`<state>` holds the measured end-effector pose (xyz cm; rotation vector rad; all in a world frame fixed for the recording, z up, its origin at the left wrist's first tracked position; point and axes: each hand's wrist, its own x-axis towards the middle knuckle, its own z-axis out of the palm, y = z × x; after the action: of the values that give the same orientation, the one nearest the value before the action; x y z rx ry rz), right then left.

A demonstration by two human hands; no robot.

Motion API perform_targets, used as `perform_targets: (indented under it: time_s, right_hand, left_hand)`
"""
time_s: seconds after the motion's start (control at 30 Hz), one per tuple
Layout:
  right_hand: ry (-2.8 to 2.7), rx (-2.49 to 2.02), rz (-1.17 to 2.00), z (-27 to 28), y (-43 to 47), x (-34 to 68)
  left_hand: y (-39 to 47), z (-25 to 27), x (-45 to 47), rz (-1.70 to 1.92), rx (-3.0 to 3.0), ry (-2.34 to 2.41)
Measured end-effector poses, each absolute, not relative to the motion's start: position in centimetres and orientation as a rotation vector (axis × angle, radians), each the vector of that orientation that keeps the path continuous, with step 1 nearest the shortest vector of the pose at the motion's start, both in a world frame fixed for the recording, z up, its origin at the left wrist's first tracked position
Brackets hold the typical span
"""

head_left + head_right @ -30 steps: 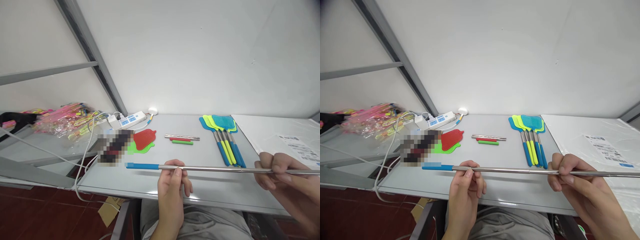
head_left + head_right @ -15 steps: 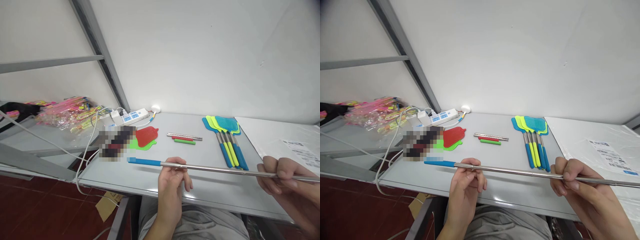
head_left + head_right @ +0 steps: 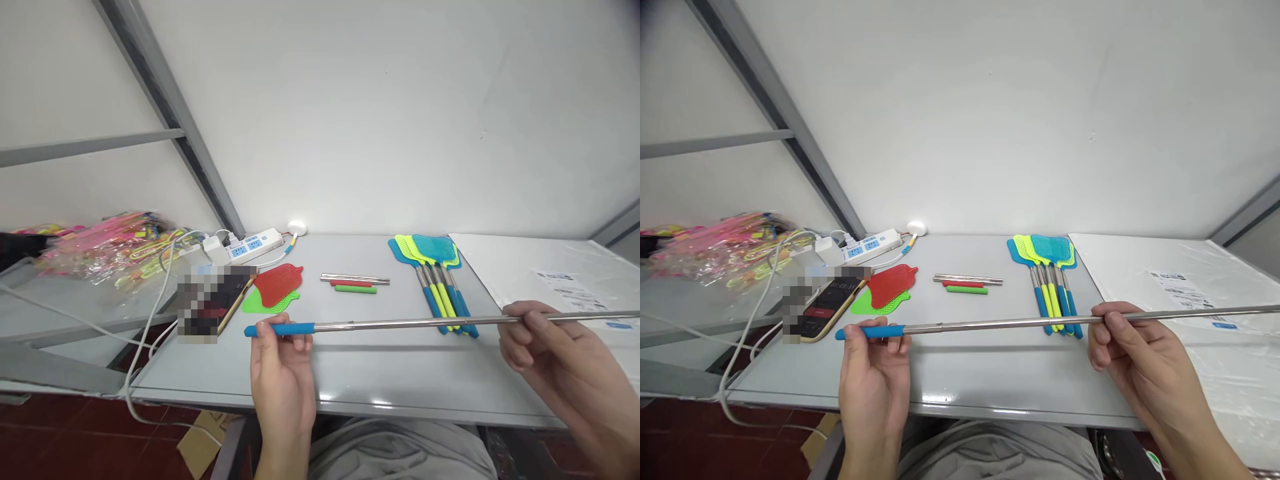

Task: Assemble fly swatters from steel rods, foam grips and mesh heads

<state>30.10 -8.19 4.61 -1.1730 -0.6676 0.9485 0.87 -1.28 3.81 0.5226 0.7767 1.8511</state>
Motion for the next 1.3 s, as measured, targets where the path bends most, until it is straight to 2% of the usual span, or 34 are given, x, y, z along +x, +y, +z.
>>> perform_targets:
  time_s: [0.13, 0.4, 0.63, 1.1, 1.3]
  right_hand:
    - [-0.682, -1.136, 0.87, 4.2, -7.7, 29.1]
    - [-0.873, -1.128, 1.074, 2.7, -6.8, 24.9]
    - [-0.947, -1.152, 1.16, 3.3, -7.8, 25.5]
    - [-0.477, -0.988, 0.854, 6.6, -7.8, 32.3]
    - [-0.364, -0.849, 0.862, 7.2, -7.7, 33.6]
  left_hand:
    - [-2.2, 3.3, 3.0, 1.891, 0.376, 0.775]
    - [-5.7, 1.9, 7.3, 1.664, 0.37, 0.774]
    - [-3.2, 2.3, 4.5, 1.666, 0.423, 0.823]
    - [0.0, 4.4, -1.7, 1.943, 0.336, 0.764]
    - [0.9, 4.0, -2.8, 1.937, 0.338, 0.712]
